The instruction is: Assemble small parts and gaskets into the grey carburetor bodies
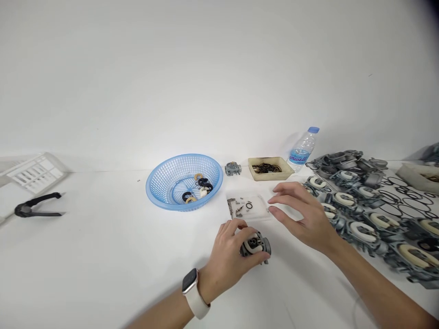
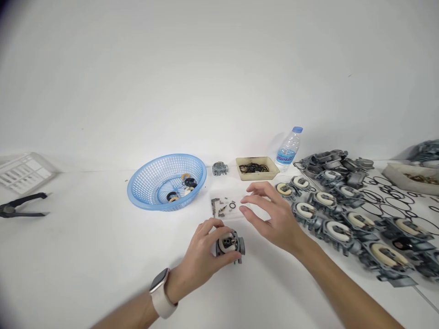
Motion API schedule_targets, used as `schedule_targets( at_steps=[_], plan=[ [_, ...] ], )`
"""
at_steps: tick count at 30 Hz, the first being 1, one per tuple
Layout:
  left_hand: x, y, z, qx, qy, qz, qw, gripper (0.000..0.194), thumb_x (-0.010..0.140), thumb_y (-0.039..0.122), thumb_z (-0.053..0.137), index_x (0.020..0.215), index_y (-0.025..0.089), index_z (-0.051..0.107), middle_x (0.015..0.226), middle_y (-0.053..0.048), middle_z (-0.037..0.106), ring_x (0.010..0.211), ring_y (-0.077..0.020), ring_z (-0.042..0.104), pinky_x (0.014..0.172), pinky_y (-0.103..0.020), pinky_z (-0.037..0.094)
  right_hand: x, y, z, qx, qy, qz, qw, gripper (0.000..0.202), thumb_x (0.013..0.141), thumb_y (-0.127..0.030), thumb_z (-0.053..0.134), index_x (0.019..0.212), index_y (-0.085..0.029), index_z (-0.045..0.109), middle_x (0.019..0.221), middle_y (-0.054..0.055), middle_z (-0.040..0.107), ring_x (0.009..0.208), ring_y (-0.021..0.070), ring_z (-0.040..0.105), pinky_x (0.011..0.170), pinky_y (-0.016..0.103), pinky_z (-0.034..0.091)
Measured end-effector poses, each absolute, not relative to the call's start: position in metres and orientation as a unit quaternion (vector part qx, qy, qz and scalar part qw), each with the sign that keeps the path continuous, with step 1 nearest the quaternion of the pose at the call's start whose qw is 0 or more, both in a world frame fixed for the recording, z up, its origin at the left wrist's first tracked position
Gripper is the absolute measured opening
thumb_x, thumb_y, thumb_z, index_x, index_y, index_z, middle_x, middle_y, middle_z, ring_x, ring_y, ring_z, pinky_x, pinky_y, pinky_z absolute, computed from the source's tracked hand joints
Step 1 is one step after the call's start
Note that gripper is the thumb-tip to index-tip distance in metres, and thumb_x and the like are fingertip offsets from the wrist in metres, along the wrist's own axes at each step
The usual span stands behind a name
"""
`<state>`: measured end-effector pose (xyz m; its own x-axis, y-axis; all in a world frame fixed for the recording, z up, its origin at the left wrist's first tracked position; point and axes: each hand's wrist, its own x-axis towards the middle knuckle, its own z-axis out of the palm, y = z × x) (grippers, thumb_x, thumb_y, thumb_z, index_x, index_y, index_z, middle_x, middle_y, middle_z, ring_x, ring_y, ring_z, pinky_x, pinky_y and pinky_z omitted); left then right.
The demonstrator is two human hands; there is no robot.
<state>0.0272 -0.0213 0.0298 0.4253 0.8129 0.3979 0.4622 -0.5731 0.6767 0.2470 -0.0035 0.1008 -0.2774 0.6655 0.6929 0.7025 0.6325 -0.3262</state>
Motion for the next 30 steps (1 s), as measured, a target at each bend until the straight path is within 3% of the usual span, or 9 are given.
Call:
schedule_targets(
  at_steps=[4, 7, 12, 17, 23, 30],
  plan=[
    [0.024, -0.020, 0.031, 0.806, 0.389, 0.367, 0.255, 0.054, 0.070, 0.042, 0.092, 0.116, 0.025, 0.069, 0.116, -0.007, 0.065, 0.104, -0.0289, 0.062, 0.093, -0.046, 0.053, 0.241, 0.016, 0.102, -0.442, -0.835, 0.015, 0.327, 0.015, 0.099, -0.031, 0.058, 0.101, -0.023, 0.070, 0.114, 0.009, 0.061, 0.096, 0.0214, 0.064, 0.085, 0.036, 0.054],
    [0.018, -0.019, 0.031, 0.805, 0.388, 0.363, 0.266, 0.057, 0.066, 0.039, 0.094, 0.115, 0.023, 0.069, 0.116, -0.008, 0.066, 0.105, -0.0304, 0.063, 0.094, -0.048, 0.053, 0.238, 0.034, 0.111, -0.468, -0.858, 0.047, 0.205, 0.023, 0.101, -0.036, 0.053, 0.106, -0.022, 0.071, 0.116, 0.009, 0.063, 0.099, 0.0228, 0.064, 0.084, 0.036, 0.051],
    [0.013, -0.018, 0.026, 0.806, 0.374, 0.367, 0.276, 0.047, 0.072, 0.033, 0.091, 0.113, 0.025, 0.071, 0.116, -0.007, 0.067, 0.106, -0.0294, 0.063, 0.092, -0.046, 0.054, 0.233, 0.059, 0.117, -0.473, -0.872, 0.109, 0.057, 0.025, 0.097, -0.021, 0.053, 0.113, -0.023, 0.072, 0.112, 0.006, 0.071, 0.099, 0.0228, 0.067, 0.081, 0.032, 0.049],
    [0.018, -0.019, 0.025, 0.798, 0.388, 0.359, 0.290, 0.044, 0.073, 0.035, 0.090, 0.112, 0.025, 0.073, 0.115, -0.007, 0.068, 0.101, -0.0282, 0.065, 0.089, -0.044, 0.056, 0.221, 0.075, 0.089, -0.456, -0.884, 0.100, 0.026, 0.032, 0.086, -0.007, 0.056, 0.108, -0.022, 0.073, 0.106, 0.006, 0.074, 0.096, 0.0237, 0.069, 0.076, 0.030, 0.048],
    [0.020, -0.020, 0.025, 0.801, 0.389, 0.343, 0.298, 0.047, 0.074, 0.035, 0.089, 0.118, 0.027, 0.071, 0.119, -0.007, 0.069, 0.106, -0.0296, 0.066, 0.094, -0.045, 0.055, 0.204, 0.087, 0.060, -0.460, -0.884, 0.065, 0.042, 0.036, 0.094, -0.009, 0.048, 0.119, -0.023, 0.070, 0.117, 0.008, 0.068, 0.102, 0.0223, 0.066, 0.081, 0.029, 0.047],
    [0.019, -0.020, 0.026, 0.803, 0.387, 0.342, 0.296, 0.044, 0.077, 0.036, 0.086, 0.117, 0.026, 0.070, 0.118, -0.006, 0.070, 0.106, -0.0281, 0.067, 0.094, -0.043, 0.056, 0.198, 0.088, 0.044, -0.468, -0.883, 0.033, 0.018, 0.036, 0.095, -0.010, 0.048, 0.122, -0.023, 0.068, 0.106, 0.008, 0.066, 0.085, 0.0207, 0.067, 0.070, 0.027, 0.045]
  ],
)
